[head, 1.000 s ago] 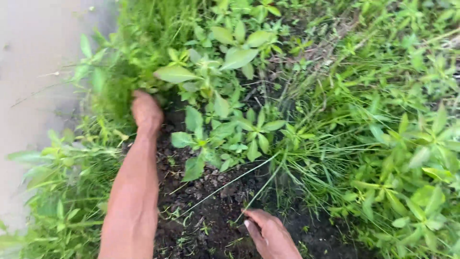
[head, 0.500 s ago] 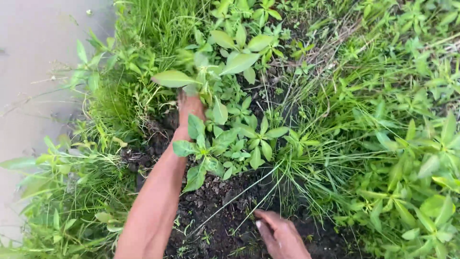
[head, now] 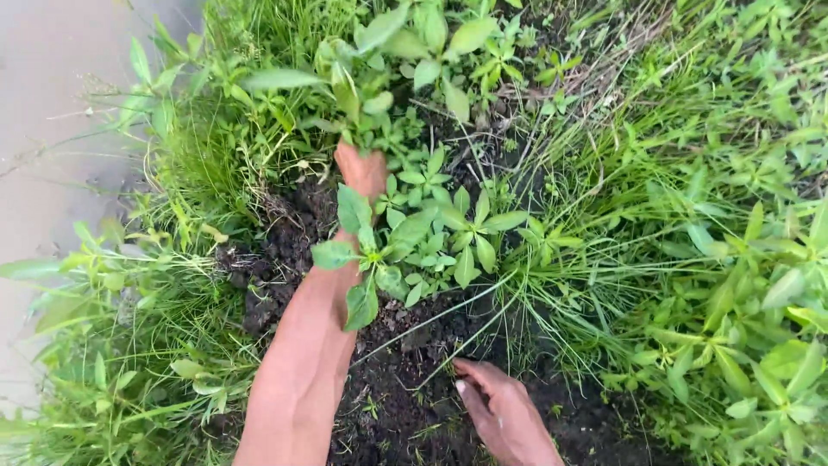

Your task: Removing weeds from the soil around a plant in an outdoor garden.

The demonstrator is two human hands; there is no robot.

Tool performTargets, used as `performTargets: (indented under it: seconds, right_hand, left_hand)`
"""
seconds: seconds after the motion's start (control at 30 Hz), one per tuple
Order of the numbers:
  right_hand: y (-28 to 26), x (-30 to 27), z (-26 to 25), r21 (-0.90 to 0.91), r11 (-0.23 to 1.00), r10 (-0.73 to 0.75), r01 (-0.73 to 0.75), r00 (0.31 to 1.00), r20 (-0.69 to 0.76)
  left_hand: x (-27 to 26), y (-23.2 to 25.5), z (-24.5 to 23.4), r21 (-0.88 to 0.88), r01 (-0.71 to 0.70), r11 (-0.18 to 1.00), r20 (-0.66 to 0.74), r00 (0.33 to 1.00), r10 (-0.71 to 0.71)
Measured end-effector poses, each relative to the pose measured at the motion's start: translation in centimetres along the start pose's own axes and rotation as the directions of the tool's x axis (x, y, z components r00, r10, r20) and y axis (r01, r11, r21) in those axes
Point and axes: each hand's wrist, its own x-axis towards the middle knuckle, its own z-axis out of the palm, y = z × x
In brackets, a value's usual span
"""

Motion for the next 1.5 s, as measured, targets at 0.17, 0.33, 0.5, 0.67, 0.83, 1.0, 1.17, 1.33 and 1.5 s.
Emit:
performTargets:
  seconds: [0.17, 0.33, 0.5, 0.67, 0.83, 1.0, 1.17, 1.33, 1.5]
  right_hand:
    - [-1.9, 0.3, -2.1, -0.035, 0.936, 0.352, -0.351, 0.922, 0.161]
    - [-0.6, 0.1, -2.0, 0.079, 0.978, 0.19, -0.191, 0.982, 0.02]
    - [-1.0, -0.3, -1.1, -0.026, 0.982, 0.184, -0.185, 0.983, -0.008]
    - [-1.9, -0.3, 0.4, -0.134, 0.982, 0.133, -0.135, 0.991, -0.023]
    - [-1.6, -0.7, -0.2, -0.052, 0.986, 0.16, -0.159, 0.987, 0.019]
    - [-1.3, -0.8, -0.3, 0.054, 0.983, 0.173, -0.173, 0.985, 0.006]
    - [-0.3, -0.2, 0.2, -0.028, 0.995, 0.1, -0.101, 0.995, -0.022]
    - [-1.0, 0.2, -0.4, -0.04, 0.994, 0.1, -0.101, 0.995, -0.015]
    - [-1.5, 0.9, -1.0, 0.064, 0.975, 0.212, -0.213, 0.977, 0.021]
  left_hand:
    - [3.7, -0.2, -1.5, -0.634, 0.697, 0.334, 0.034, 0.457, -0.889]
    - [11.8, 6.5, -13.0, -0.667, 0.737, 0.106, 0.165, 0.284, -0.944]
    - [16.9, 8.4, -17.7, -0.807, 0.587, -0.069, 0.28, 0.277, -0.919]
    - [13.5, 10.3, -18.5, -0.143, 0.793, 0.593, 0.37, 0.598, -0.711]
    - [16.4, 10.8, -19.9, -0.257, 0.85, 0.46, 0.266, 0.519, -0.812]
    - [16.1, 5.2, -23.0, -0.132, 0.961, 0.244, 0.012, 0.247, -0.969]
    - [18.4, 14.8, -22.1, 0.638, 0.267, 0.722, 0.545, 0.505, -0.669]
    - [11.9, 11.8, -11.8, 0.186, 0.191, 0.964, 0.927, 0.292, -0.237]
    - [4.6, 8.4, -7.4, -0.136, 0.379, 0.915, 0.891, 0.451, -0.054]
